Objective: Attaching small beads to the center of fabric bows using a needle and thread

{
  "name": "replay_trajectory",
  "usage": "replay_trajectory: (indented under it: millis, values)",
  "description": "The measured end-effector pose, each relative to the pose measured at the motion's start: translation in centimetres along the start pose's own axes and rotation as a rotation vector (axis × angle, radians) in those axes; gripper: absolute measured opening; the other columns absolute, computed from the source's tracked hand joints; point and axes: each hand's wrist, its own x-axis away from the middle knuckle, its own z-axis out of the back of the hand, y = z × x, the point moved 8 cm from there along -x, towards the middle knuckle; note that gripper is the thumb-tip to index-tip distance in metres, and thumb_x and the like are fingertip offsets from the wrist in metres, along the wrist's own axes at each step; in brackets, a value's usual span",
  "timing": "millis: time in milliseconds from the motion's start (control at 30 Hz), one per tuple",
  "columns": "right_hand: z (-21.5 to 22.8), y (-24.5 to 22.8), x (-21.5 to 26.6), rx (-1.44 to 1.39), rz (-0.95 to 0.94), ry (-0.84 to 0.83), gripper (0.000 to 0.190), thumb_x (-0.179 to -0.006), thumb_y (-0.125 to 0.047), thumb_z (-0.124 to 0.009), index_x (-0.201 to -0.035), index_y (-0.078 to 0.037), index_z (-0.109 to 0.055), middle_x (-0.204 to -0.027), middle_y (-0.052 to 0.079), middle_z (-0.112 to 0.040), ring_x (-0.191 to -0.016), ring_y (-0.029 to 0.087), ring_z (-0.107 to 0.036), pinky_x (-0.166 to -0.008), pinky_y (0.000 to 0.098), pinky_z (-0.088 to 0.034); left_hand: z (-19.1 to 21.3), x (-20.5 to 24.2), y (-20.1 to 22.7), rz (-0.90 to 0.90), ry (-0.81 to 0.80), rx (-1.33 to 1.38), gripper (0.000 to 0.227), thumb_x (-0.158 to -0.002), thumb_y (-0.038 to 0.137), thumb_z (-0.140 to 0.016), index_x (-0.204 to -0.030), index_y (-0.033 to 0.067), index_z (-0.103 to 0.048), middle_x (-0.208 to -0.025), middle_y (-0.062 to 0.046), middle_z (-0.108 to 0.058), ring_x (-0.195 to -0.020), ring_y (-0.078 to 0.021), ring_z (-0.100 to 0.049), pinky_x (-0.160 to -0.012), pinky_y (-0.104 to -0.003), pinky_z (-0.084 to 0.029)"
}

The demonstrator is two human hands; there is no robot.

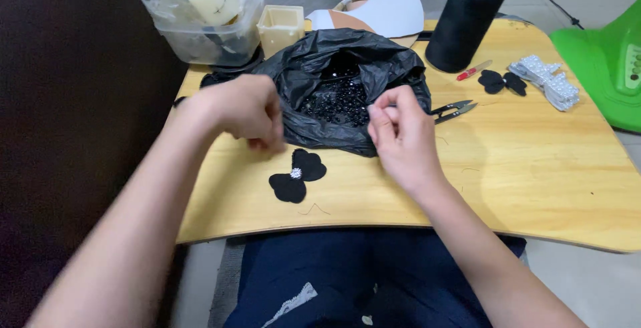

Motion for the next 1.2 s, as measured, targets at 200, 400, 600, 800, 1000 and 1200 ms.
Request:
replay_trajectory:
  millis: [200,400,600,800,1000,1200]
  values:
    - [-0.4,1.7,-0.2,-0.109,-0.16,-0.047,0.015,-0.105,-0.008,-0.06,-0.092,-0.006,-0.066,-0.057,0.004,-0.065,-0.044,0.01,-0.061,-0.044,0.0216,-0.051,-1.0,2.9,2.1,-0.397,0.542,0.105,0.028,-0.077,0.012,-0.087,-0.103,0.0192,-0.08,-0.119,-0.004,-0.07,-0.119,-0.0314,-0.065,-0.102,-0.044,-0.054]
    - [1.0,2.5,0.0,-0.086,-0.261,-0.042,0.012,-0.103,-0.008,-0.065,-0.097,-0.001,-0.073,-0.067,0.013,-0.072,-0.045,0.012,-0.064,-0.044,0.0214,-0.054,-2.3,3.6,2.2,-0.533,0.633,0.28,0.009,-0.081,0.009,-0.083,-0.079,0.0111,-0.075,-0.083,-0.006,-0.068,-0.086,-0.0288,-0.072,-0.079,-0.039,-0.059]
    - [0.9,2.9,0.1,-0.069,-0.241,-0.113,0.012,-0.104,-0.006,-0.061,-0.104,-0.002,-0.072,-0.067,0.012,-0.07,-0.049,0.012,-0.065,-0.047,0.022,-0.056,-2.1,4.8,2.5,-0.414,0.456,0.267,0.005,-0.078,0.009,-0.083,-0.08,0.01,-0.079,-0.079,-0.011,-0.072,-0.079,-0.0306,-0.074,-0.074,-0.041,-0.06]
    - [-0.9,0.2,-0.4,-0.071,-0.126,-0.185,0.01,-0.102,0.001,-0.061,-0.109,0.001,-0.067,-0.066,0.01,-0.068,-0.05,0.01,-0.06,-0.05,0.0205,-0.053,0.5,6.0,3.5,-0.629,0.707,0.273,0.011,-0.079,0.018,-0.075,-0.072,0.0095,-0.074,-0.078,-0.013,-0.07,-0.085,-0.0376,-0.069,-0.078,-0.046,-0.057]
    - [-1.9,0.4,-2.3,0.092,-0.139,-0.146,0.006,-0.092,0.0,-0.075,-0.094,-0.006,-0.076,-0.075,0.007,-0.072,-0.063,0.009,-0.066,-0.058,0.0212,-0.057,-0.1,2.1,3.4,-0.476,0.928,0.17,0.009,-0.081,0.023,-0.076,-0.076,0.0159,-0.076,-0.077,-0.001,-0.065,-0.085,-0.023,-0.065,-0.079,-0.036,-0.055]
    - [-1.8,1.3,-1.1,0.223,-0.274,-0.179,0.01,-0.084,-0.003,-0.077,-0.089,-0.01,-0.079,-0.069,0.0,-0.067,-0.06,0.003,-0.061,-0.056,0.0173,-0.052,-4.1,3.5,3.3,-0.47,0.827,0.323,0.051,-0.067,0.035,-0.093,-0.108,0.0141,-0.072,-0.112,-0.004,-0.062,-0.116,-0.0299,-0.056,-0.101,-0.046,-0.042]
